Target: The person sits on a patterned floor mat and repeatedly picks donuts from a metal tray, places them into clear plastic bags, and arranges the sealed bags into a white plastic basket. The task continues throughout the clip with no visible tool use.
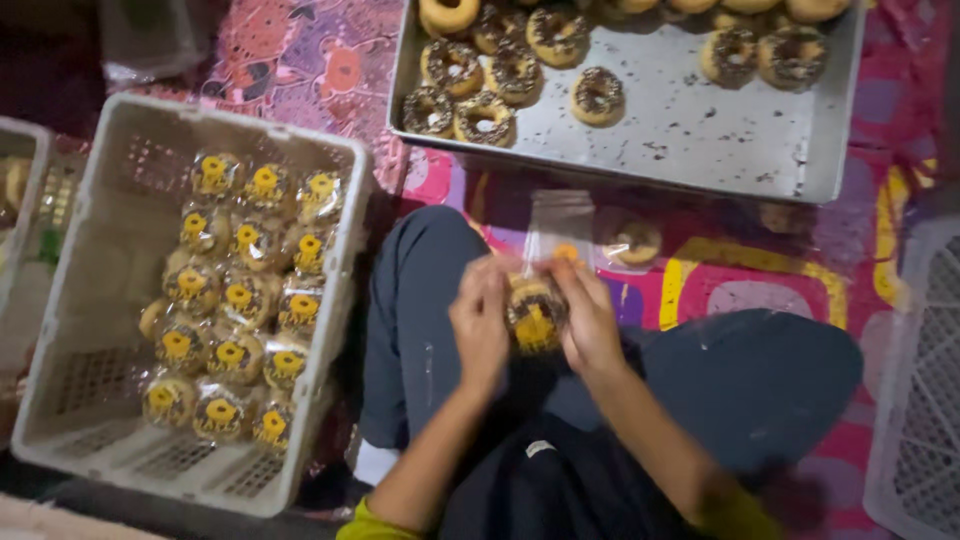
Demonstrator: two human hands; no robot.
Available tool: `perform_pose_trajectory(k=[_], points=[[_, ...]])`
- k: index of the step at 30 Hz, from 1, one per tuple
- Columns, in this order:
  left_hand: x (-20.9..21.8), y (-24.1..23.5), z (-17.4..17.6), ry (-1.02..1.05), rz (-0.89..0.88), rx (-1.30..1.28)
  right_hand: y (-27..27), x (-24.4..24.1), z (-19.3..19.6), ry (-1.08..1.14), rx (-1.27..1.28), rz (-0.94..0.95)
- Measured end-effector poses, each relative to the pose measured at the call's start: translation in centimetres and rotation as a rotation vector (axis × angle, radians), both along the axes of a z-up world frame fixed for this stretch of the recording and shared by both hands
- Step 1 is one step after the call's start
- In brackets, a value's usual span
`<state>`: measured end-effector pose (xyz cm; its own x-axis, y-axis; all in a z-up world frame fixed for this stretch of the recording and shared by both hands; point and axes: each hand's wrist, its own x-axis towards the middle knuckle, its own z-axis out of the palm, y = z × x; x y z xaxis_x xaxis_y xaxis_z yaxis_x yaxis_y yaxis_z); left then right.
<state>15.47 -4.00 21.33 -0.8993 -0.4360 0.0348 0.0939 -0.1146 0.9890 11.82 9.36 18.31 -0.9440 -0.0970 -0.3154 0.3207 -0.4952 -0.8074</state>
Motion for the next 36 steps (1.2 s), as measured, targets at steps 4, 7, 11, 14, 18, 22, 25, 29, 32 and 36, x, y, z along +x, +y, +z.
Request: perform_pose_trajectory(k=[4,7,11,14,18,22,25,29,32,36], points=[[-0.3,-7.0,-2.6,-0.001,0.153,-0.425,-2.2,-4.0,-3.5,0.382,0.484,0.234],[3.7,-8.4,-5.3,-0.293,0.103,-0.336,-2.5,-1.3,-7.0,0.447,0.707,0.364],[7.8,-8.3,-8.4,-0.406,0.087,-0.217,-1.7,3.8,-12.4,-0.033,0.318,0.367],[7.8,-8.7,-8.2,-0.388,-0.039,0.082,-1.3,4.8,-14.5,-0.113,0.248,0.356],[5.0,-7.9,-6.9,-0.611,-0.33,0.049,1.8,2.2,-15.6,-0.168,0.115,0.36],[1.5,-5.3,-7.1,-0.41,-0.557,-0.248,10.1,-3.0,-16.4,-0.123,0.089,-0.081],[-4.4,-2.7,-10.1,-0.288,-0.643,-0.635,16.0,-8.1,-17.1,-0.15,0.604,-0.295],[-12.1,1.6,-15.3,-0.594,-0.806,-1.193,13.5,-12.4,-18.1,0.018,1.12,0.049],[-14.7,3.1,-19.3,-0.695,-0.866,-1.534,8.6,-14.0,-19.3,0.145,1.504,0.331],[-15.2,3.2,-22.1,-0.786,-0.981,-1.61,3.6,-16.8,-21.7,0.809,1.489,0.612]])
